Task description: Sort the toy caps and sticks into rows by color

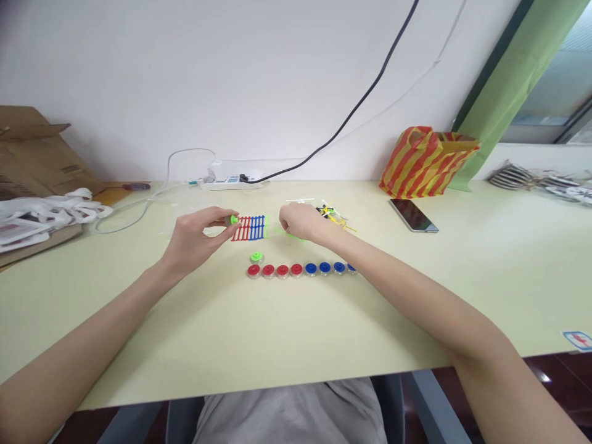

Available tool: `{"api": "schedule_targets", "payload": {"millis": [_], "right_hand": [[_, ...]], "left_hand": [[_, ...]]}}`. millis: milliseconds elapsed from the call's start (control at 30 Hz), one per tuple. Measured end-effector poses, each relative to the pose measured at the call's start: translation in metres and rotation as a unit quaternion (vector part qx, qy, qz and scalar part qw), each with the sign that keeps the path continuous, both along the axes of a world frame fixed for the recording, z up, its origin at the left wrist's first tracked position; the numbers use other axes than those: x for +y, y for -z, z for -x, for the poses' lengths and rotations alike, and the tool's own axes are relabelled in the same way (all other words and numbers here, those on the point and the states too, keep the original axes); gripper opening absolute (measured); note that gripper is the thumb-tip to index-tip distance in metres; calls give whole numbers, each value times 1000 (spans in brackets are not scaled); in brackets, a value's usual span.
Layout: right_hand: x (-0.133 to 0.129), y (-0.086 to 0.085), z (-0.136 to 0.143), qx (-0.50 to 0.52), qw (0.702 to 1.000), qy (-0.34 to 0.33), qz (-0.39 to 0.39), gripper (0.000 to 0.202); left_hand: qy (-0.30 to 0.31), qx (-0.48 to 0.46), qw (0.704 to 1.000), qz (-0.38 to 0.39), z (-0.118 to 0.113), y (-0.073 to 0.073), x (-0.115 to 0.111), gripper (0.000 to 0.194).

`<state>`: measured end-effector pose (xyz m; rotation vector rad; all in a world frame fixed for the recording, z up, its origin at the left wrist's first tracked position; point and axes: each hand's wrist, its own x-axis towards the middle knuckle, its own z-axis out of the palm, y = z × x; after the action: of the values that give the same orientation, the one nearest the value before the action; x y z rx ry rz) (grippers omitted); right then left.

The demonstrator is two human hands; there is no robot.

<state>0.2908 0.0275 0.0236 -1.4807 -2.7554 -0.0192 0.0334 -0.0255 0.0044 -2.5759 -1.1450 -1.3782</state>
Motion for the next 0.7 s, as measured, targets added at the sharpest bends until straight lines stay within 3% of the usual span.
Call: {"api": "schedule_targets", "payload": {"millis": [200,500,700], "right_hand": [[-1,5,-2,25,999,5,31,19],[18,23,17,-10,999,3,-39,17],[19,18,23,-55,997,2,-55,22]], "left_hand": [[-4,-11,1000,3,0,0,-1,16],[-3,-5,1000,3,-1,1,-1,15],[4,-9,1000,-1,-1,-1,-2,15]]}}
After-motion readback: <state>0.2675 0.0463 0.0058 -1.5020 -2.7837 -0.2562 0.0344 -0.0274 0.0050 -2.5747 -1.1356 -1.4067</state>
